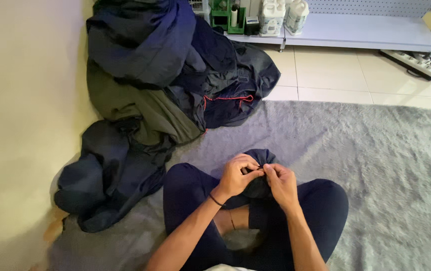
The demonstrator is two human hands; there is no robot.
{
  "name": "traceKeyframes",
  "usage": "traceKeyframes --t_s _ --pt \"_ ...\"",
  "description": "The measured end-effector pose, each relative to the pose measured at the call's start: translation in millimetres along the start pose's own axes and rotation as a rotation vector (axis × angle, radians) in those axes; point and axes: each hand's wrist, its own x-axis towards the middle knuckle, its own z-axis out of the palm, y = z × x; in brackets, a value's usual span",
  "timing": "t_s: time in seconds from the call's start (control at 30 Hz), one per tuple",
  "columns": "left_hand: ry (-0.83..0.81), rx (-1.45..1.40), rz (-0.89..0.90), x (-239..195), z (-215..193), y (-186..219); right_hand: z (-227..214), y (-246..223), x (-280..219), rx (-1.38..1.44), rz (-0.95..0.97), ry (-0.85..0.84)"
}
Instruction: The person sits on a rug and packs a dark blue sleeping bag into its stuff sack, securing it with a drawstring. They then pick up a dark green jacket, fold it, and place it into a small dark blue pouch, zipping it closed.
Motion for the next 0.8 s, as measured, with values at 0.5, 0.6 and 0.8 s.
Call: traceKeyframes --t_s 0.5,0.6,0.8 --pt "0.012 -0.007 -0.022 4.2 -3.6 4.0 11.8 21.6 4.7 -0.124 -0.005 0.100" --pt "0.031 -0.036 -0.001 6.9 -0.6 -11.6 11.4 20.0 10.2 -0.150 0.009 0.142" --pt "0.083 -0.116 -0.150 10.0 -2.1 -9.3 16.5 17.0 3.6 -0.023 0.020 0.111"
